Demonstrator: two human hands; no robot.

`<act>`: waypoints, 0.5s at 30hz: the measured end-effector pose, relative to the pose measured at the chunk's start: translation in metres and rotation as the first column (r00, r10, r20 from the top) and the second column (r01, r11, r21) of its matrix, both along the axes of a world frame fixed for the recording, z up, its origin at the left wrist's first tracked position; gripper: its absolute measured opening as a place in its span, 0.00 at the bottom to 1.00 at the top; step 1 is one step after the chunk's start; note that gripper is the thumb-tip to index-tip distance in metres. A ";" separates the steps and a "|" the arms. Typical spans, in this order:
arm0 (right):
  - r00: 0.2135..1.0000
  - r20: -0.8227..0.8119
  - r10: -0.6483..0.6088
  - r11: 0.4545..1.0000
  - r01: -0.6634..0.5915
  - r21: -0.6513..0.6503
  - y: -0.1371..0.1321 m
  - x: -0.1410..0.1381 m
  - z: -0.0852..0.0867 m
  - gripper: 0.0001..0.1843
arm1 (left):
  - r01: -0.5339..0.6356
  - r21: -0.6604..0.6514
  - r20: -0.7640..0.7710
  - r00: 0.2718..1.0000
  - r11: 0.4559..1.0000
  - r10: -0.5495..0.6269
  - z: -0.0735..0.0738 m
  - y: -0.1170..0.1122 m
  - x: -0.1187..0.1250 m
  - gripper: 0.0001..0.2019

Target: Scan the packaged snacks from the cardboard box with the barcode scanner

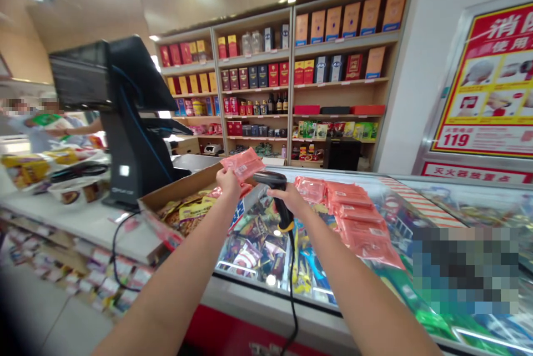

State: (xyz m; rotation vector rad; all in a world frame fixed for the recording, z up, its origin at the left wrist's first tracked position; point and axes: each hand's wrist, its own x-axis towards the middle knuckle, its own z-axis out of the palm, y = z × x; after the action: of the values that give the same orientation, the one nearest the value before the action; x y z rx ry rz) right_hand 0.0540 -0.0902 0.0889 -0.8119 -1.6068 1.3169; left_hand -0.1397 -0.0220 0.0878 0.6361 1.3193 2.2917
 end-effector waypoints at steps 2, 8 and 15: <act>1.000 -0.013 0.014 1.000 -0.014 -0.009 -0.003 -0.014 0.004 0.17 | -0.114 -0.092 0.013 0.993 0.989 0.115 0.008 -0.009 -0.021 0.15; 1.000 -0.002 0.012 0.998 -0.012 -0.054 -0.012 -0.017 -0.006 0.15 | -0.298 -0.120 -0.290 0.923 0.947 0.254 0.007 -0.027 -0.028 0.31; 0.985 -0.092 -0.143 0.986 0.134 -0.097 -0.006 0.032 -0.031 0.14 | 0.067 -0.011 -0.650 0.758 0.998 -0.058 -0.020 -0.015 0.041 0.23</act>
State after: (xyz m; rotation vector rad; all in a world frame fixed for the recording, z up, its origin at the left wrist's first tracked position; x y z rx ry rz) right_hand 0.0861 -0.0957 0.0579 -0.8840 -1.3966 1.3168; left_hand -0.0991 -0.0370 0.0678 1.5669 1.5287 2.0888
